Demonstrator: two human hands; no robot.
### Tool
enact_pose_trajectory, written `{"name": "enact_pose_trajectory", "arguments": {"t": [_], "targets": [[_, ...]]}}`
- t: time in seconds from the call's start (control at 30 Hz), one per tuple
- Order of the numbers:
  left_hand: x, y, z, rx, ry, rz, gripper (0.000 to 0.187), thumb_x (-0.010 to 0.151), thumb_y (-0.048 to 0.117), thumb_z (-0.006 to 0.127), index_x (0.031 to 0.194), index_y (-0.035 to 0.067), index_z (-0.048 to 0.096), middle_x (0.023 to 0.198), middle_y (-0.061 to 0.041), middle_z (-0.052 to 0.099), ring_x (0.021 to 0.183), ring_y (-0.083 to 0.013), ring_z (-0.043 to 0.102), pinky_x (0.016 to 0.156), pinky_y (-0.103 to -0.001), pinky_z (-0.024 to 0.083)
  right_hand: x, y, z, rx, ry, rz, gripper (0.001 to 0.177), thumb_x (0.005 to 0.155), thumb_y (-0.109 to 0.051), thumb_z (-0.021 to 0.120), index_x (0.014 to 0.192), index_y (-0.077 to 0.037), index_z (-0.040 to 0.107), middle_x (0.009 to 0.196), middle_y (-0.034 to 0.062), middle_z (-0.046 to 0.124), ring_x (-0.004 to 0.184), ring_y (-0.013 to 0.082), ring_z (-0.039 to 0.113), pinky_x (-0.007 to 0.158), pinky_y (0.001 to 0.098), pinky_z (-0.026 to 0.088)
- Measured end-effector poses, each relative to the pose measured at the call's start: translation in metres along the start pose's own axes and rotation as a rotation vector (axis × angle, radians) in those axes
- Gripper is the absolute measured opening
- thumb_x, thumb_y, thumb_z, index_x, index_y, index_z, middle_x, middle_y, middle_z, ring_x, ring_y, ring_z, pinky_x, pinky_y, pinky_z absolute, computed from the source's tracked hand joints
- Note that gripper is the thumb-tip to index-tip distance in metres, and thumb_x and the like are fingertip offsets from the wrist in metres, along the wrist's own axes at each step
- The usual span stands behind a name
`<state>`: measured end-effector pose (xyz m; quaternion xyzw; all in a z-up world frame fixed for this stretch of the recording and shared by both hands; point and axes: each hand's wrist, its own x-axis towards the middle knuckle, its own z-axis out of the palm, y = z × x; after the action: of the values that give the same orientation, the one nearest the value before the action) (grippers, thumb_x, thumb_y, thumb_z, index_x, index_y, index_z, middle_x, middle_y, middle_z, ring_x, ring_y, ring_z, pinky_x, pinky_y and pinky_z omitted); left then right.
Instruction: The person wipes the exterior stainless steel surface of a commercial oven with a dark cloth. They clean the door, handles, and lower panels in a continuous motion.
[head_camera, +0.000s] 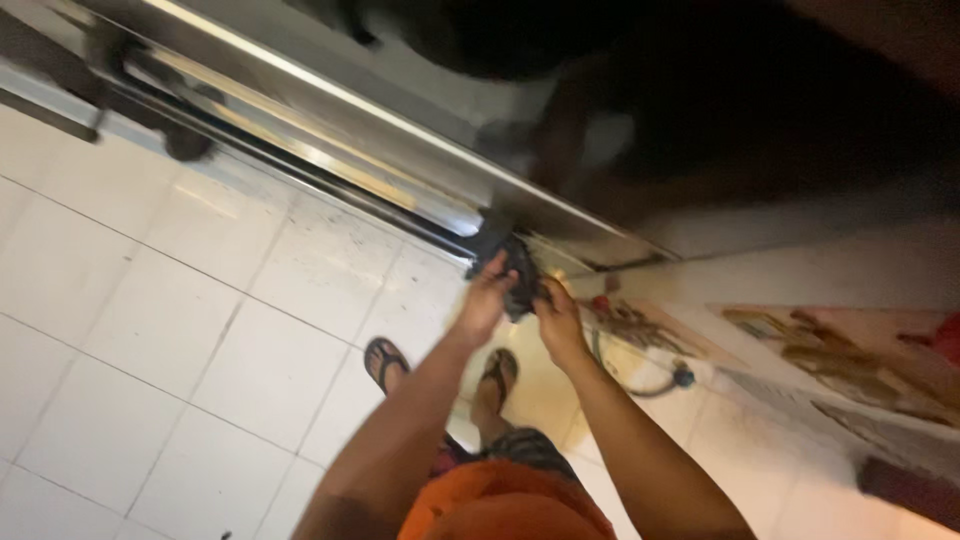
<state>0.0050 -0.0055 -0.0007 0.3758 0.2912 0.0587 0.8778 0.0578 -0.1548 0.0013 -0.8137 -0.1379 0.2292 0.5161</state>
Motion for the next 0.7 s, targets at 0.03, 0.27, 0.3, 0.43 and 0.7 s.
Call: {"name": "enact_pose_trajectory", "arguments": {"t": [0.03, 0.27, 0.3, 0.43, 0.7], "targets": [[0.004, 0.002, 0.004, 0.067, -0.012, 0.074, 0.059, 0.099, 0.017, 0.060, 0.154, 0.004, 0.041, 0.136, -0.012, 0.065, 0.123, -0.0248, 0.063, 0.104, -0.035, 0.046, 0.004, -0.006, 0.001, 0.024, 0.009, -0.015, 0.037, 0.092, -0.011, 0.057, 0.128, -0.002, 0.061, 0.118, 0.0122, 0.069, 0.107, 0.0212, 0.064, 0.094, 0.0330, 0.050], [-0.031, 0.069, 0.049, 1.600, 0.151, 0.184, 0.058, 0.098, 0.028, 0.053, 0.153, 0.012, 0.039, 0.128, -0.018, 0.064, 0.123, -0.0356, 0.059, 0.107, -0.059, 0.033, 0.012, -0.028, -0.007, -0.091, 0.027, 0.089, 0.030, 0.099, -0.017, 0.058, 0.125, -0.005, 0.064, 0.113, 0.0108, 0.071, 0.102, 0.0210, 0.064, 0.091, 0.0333, 0.049], [-0.032, 0.074, 0.052, 1.682, 0.119, 0.137, 0.063, 0.096, 0.028, 0.053, 0.155, 0.012, 0.037, 0.129, -0.018, 0.063, 0.122, -0.0354, 0.059, 0.109, -0.059, 0.031, 0.013, -0.024, -0.005, -0.048, 0.030, 0.113, 0.031, 0.098, -0.016, 0.057, 0.126, -0.005, 0.064, 0.114, 0.0110, 0.070, 0.102, 0.0211, 0.063, 0.091, 0.0337, 0.049], [-0.035, 0.073, 0.057, 1.674, 0.174, 0.177, 0.061, 0.103, 0.039, 0.047, 0.156, 0.012, 0.037, 0.133, -0.017, 0.063, 0.125, -0.0368, 0.060, 0.110, -0.058, 0.034, 0.017, -0.003, -0.011, -0.132, 0.072, -0.083, 0.032, 0.095, -0.011, 0.058, 0.125, -0.003, 0.064, 0.119, 0.0124, 0.068, 0.110, 0.0221, 0.062, 0.095, 0.0344, 0.047], [-0.033, 0.078, 0.073, 1.553, 0.125, 0.006, 0.073, 0.100, 0.043, 0.048, 0.161, 0.010, 0.024, 0.119, -0.020, 0.068, 0.110, -0.0372, 0.067, 0.114, -0.058, 0.031, 0.026, -0.005, -0.030, 0.233, 0.102, 0.177, 0.032, 0.095, -0.011, 0.059, 0.127, -0.004, 0.064, 0.117, 0.0109, 0.067, 0.100, 0.0220, 0.066, 0.083, 0.0331, 0.057]]}}
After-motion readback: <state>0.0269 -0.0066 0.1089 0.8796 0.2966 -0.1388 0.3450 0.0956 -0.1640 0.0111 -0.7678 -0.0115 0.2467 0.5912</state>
